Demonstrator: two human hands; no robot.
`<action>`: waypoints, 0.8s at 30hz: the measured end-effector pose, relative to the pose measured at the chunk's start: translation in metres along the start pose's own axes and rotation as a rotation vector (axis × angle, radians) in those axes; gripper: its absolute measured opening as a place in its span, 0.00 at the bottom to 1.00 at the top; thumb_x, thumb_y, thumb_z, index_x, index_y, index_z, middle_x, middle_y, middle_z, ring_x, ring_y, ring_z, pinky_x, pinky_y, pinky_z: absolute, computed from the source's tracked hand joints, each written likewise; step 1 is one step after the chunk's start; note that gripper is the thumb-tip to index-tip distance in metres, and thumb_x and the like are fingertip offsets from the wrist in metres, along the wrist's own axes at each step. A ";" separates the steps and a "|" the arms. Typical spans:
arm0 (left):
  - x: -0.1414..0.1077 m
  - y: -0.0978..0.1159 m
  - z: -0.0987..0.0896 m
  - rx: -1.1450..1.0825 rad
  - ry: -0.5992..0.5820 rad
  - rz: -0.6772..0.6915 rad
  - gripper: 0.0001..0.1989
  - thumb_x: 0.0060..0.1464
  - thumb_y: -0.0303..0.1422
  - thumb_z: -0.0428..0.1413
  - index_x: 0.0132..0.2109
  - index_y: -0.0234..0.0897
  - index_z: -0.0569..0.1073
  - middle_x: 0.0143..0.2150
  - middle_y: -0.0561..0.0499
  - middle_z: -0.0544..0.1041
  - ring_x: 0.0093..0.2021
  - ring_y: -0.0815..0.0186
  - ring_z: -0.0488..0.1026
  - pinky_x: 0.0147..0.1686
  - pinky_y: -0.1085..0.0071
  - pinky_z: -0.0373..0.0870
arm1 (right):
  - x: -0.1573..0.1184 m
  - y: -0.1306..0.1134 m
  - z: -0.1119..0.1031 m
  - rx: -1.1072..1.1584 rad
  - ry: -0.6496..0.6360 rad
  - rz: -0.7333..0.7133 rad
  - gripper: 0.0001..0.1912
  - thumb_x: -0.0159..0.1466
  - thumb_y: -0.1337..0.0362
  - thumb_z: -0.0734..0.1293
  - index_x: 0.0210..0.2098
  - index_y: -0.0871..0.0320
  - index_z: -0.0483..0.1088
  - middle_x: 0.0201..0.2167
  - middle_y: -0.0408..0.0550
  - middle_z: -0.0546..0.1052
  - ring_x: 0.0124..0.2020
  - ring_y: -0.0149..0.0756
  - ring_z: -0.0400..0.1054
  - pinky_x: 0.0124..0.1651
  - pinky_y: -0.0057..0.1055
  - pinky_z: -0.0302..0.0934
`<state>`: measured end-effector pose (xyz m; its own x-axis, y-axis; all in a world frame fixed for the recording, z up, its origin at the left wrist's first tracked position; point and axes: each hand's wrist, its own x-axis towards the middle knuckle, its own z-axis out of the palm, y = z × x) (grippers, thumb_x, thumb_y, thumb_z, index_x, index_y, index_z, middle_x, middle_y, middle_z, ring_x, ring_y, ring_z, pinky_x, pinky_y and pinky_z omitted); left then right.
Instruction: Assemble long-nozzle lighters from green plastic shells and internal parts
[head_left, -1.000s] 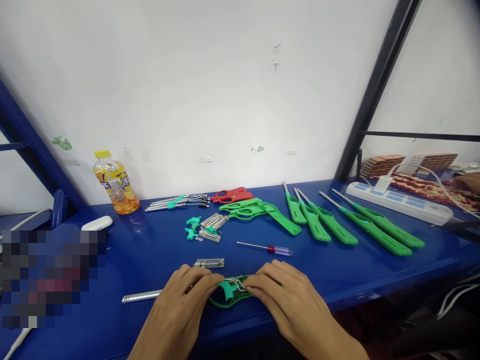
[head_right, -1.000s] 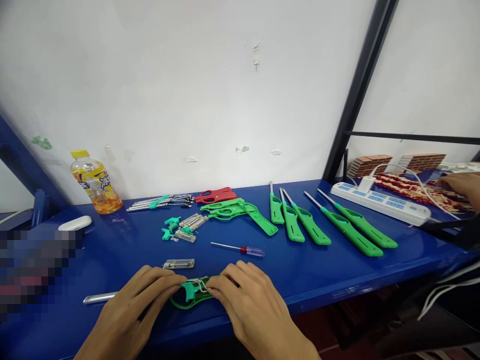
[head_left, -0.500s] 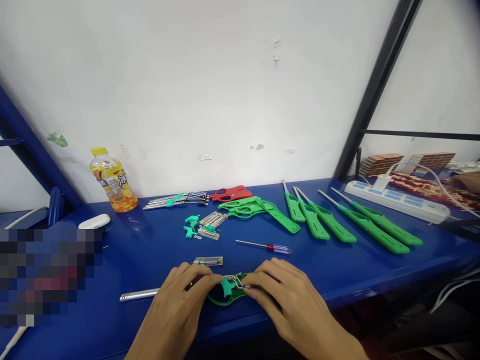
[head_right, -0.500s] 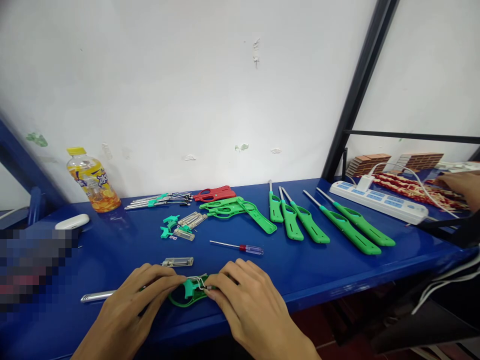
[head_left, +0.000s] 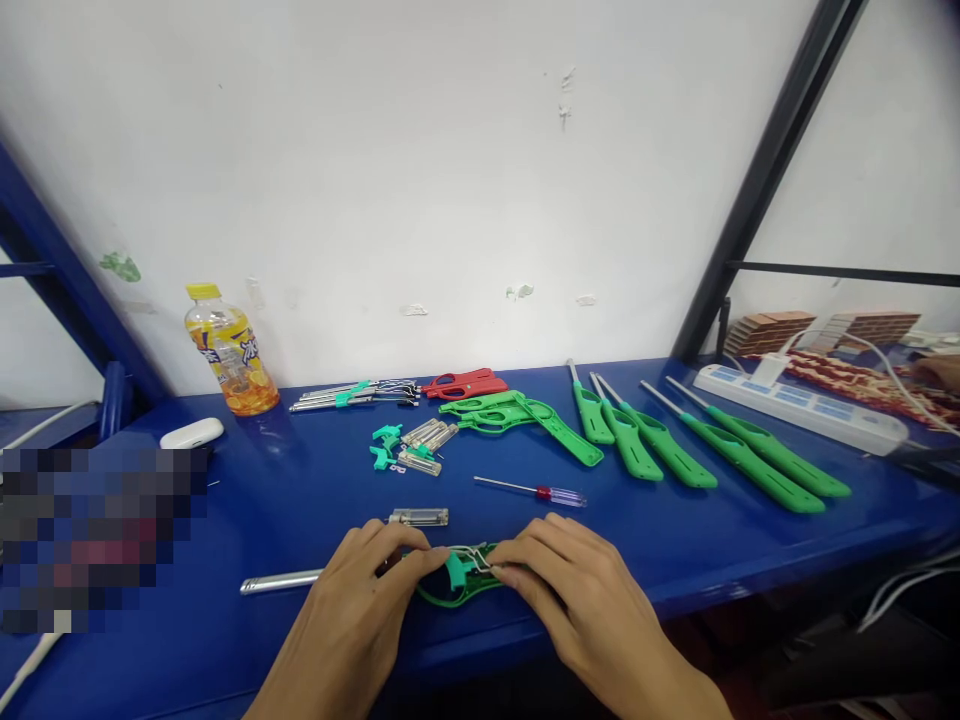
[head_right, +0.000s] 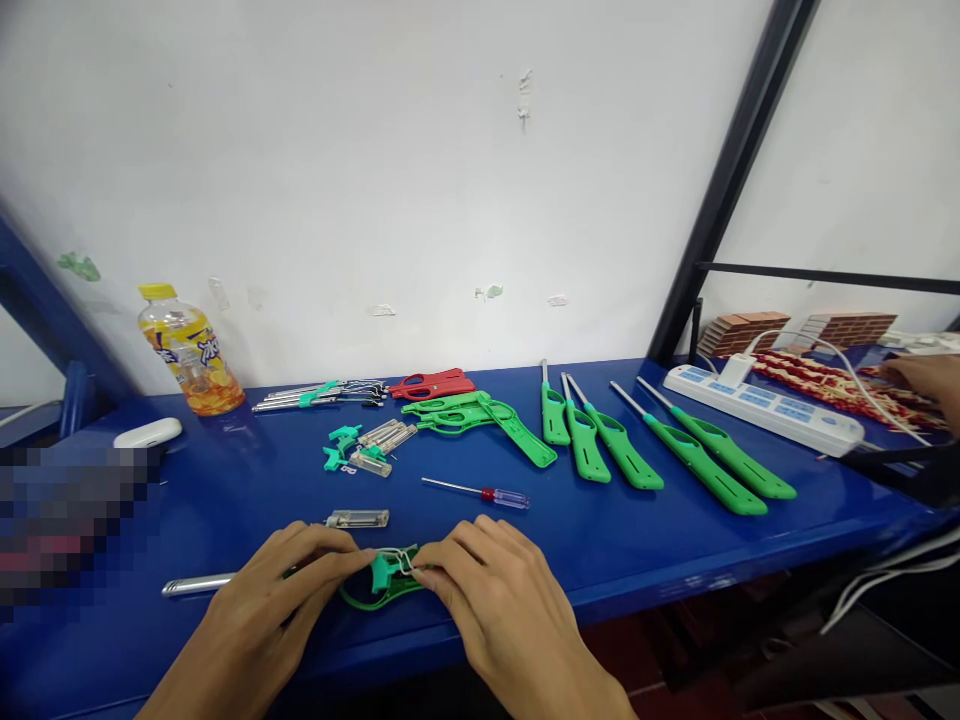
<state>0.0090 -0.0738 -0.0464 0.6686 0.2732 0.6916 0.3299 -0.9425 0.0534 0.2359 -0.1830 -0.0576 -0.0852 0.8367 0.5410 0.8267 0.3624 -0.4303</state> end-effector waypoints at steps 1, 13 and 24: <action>0.000 0.000 0.000 -0.001 -0.010 -0.002 0.21 0.69 0.17 0.46 0.51 0.44 0.77 0.41 0.54 0.81 0.35 0.64 0.76 0.38 0.67 0.72 | 0.000 0.000 0.000 0.012 0.005 -0.001 0.13 0.81 0.60 0.59 0.48 0.49 0.76 0.39 0.39 0.81 0.38 0.37 0.72 0.46 0.36 0.62; -0.002 -0.002 0.004 -0.030 0.007 -0.002 0.19 0.71 0.18 0.46 0.50 0.43 0.78 0.42 0.52 0.81 0.36 0.65 0.77 0.38 0.70 0.76 | 0.001 0.000 -0.001 0.116 0.007 0.038 0.11 0.80 0.60 0.62 0.47 0.49 0.76 0.40 0.40 0.83 0.40 0.35 0.77 0.53 0.35 0.67; -0.004 -0.001 0.004 -0.016 -0.005 0.013 0.19 0.71 0.18 0.46 0.52 0.40 0.78 0.41 0.50 0.80 0.36 0.64 0.77 0.37 0.69 0.77 | 0.002 -0.002 -0.004 0.109 0.001 0.009 0.09 0.79 0.58 0.65 0.47 0.47 0.78 0.40 0.38 0.83 0.39 0.33 0.76 0.46 0.33 0.65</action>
<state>0.0088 -0.0732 -0.0522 0.6760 0.2615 0.6890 0.3104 -0.9490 0.0556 0.2367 -0.1837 -0.0527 -0.0776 0.8399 0.5371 0.7624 0.3972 -0.5109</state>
